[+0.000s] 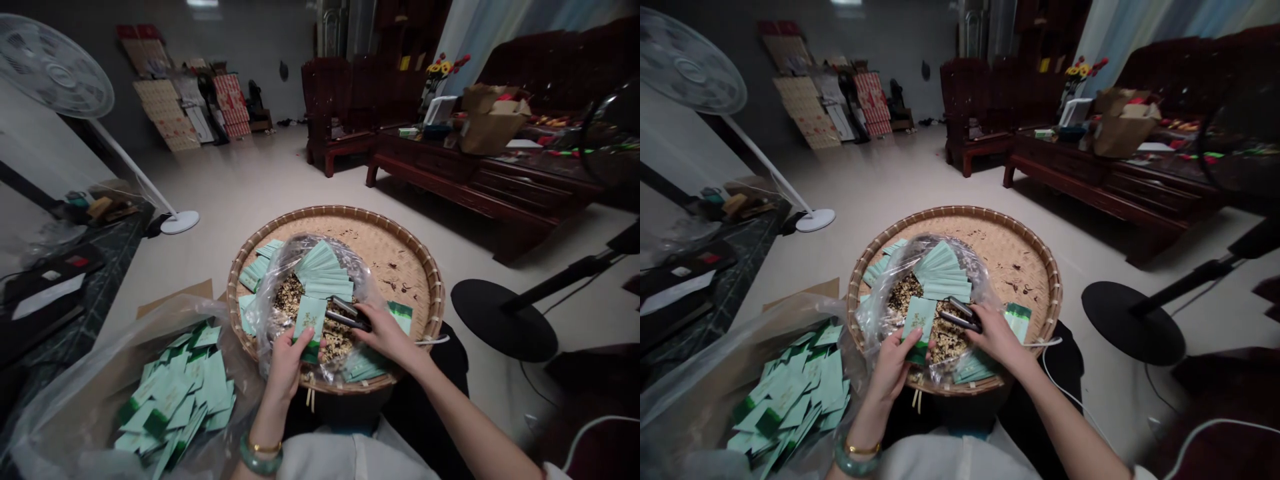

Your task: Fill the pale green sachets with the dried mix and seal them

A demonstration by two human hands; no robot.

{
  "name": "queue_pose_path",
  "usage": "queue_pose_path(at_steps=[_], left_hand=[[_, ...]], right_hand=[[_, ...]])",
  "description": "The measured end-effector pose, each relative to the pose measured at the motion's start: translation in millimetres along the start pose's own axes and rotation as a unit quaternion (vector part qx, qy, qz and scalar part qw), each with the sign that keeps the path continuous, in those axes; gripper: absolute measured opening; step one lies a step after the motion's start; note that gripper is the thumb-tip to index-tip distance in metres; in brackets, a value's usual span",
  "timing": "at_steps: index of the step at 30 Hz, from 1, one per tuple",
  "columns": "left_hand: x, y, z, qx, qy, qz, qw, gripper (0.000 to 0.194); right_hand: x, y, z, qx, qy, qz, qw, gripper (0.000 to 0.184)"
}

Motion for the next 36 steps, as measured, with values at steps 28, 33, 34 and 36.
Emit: queue_pose_path(at_steps=[28, 33, 34, 36], left_hand=[[-6.3, 0, -2, -0.017, 0.087, -0.050, 0.995, 0.048], [-16.4, 1, 1, 0.017, 0.136, -0.025, 0.990, 0.052], [-18.5, 1, 1, 0.025, 0.151, -0.017, 0.988, 0.053], [-21.6, 1, 2, 0.038, 0.176, -0.007, 0.984, 0.053]], right_hand=[[-15, 20, -17, 0.040, 0.313, -0.053, 0.947, 0.040], [-10, 20, -16, 0.056, 0.380, -0.069, 0.921, 0.043], [-9, 19, -17, 0.063, 0.401, -0.081, 0.910, 0.043], [-7, 17, -20, 0.073, 0.448, -0.110, 0.884, 0.043]])
Point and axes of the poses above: each hand's wrist, its own y-axis towards the middle knuckle, its own x-axis out of the palm, z = x × y, the point moved 7 cm from there along y, towards the middle knuckle, and after that the axes turned 12 degrees about -z, right-handed, at the moved point
